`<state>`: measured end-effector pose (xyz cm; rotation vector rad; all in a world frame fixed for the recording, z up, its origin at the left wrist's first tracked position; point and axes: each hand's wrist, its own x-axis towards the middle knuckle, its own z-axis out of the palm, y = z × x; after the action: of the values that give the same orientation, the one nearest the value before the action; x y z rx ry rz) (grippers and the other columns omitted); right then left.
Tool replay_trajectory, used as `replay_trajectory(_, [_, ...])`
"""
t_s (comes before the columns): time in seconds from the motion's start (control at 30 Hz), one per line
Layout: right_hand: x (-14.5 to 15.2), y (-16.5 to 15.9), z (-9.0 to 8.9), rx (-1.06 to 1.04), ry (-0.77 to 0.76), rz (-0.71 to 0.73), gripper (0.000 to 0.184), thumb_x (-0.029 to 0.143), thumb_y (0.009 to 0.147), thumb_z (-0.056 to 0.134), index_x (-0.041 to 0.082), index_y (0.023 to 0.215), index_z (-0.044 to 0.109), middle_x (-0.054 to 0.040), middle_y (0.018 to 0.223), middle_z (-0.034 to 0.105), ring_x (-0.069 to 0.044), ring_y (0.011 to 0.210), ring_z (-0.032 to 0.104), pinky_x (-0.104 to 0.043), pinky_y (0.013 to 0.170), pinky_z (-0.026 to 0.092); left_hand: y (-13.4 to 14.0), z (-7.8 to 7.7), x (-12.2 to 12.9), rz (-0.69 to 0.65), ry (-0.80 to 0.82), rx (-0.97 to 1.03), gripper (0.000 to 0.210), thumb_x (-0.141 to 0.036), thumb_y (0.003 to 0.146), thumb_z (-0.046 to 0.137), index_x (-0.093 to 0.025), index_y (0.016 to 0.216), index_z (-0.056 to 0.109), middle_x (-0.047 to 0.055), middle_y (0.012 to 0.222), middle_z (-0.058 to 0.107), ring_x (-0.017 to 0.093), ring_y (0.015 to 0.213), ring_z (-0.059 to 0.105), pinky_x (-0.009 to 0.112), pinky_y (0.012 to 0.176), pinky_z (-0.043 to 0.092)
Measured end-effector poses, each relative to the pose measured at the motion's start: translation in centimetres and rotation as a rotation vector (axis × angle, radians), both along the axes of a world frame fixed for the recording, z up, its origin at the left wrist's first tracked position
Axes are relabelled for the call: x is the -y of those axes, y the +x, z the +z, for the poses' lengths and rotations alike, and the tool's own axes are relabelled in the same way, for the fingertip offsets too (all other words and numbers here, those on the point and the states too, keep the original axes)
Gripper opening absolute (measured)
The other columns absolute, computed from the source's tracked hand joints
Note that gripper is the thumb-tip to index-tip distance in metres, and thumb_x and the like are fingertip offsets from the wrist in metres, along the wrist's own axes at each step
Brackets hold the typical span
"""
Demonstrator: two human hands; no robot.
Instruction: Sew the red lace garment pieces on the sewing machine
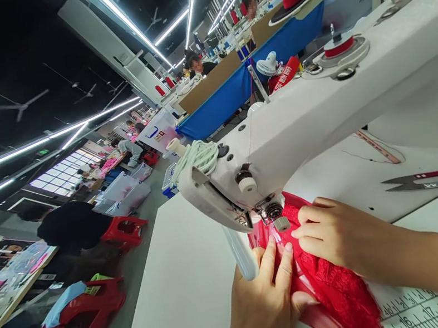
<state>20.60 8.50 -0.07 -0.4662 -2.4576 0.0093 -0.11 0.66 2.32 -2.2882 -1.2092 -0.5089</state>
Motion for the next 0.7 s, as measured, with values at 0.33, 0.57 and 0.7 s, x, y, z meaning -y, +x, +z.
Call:
replay_trajectory(0.33, [-0.3, 0.1, 0.0, -0.061, -0.086, 0.040, 0.031, 0.006, 0.092, 0.036, 0.018, 0.091, 0.064, -0.0044, 0.084, 0.069, -0.022, 0.078, 0.051, -0.037, 0.070, 0.035, -0.2, -0.3, -0.2, -0.001, 0.022, -0.053, 0.065, -0.062, 0.099, 0.031, -0.012, 0.113, 0.071, 0.015, 0.108, 0.073, 0.030, 0.093, 0.066, 0.047, 0.090, 0.046])
replay_trajectory(0.57, [-1.0, 1.7, 1.4, 0.005, -0.213, -0.082, 0.017, 0.011, 0.089, 0.043, 0.019, 0.095, 0.056, -0.0082, 0.099, 0.063, -0.019, 0.076, 0.060, -0.030, 0.062, 0.043, 0.3, 2.2, 0.6, -0.167, -0.248, -0.041, 0.062, -0.068, 0.093, 0.044, -0.012, 0.105, 0.066, 0.011, 0.091, 0.068, 0.021, 0.078, 0.064, 0.031, 0.060, 0.049])
replay_trajectory(0.7, [0.3, 3.3, 3.4, 0.243, -0.431, 0.002, 0.014, 0.009, 0.083, 0.047, 0.022, 0.078, 0.048, 0.0005, 0.085, 0.057, -0.015, 0.065, 0.054, -0.027, 0.055, 0.035, 1.2, 3.3, 2.7, -0.136, -0.334, -0.108, 0.057, -0.061, 0.084, 0.061, -0.013, 0.114, 0.062, 0.010, 0.096, 0.064, 0.023, 0.083, 0.061, 0.038, 0.072, 0.053])
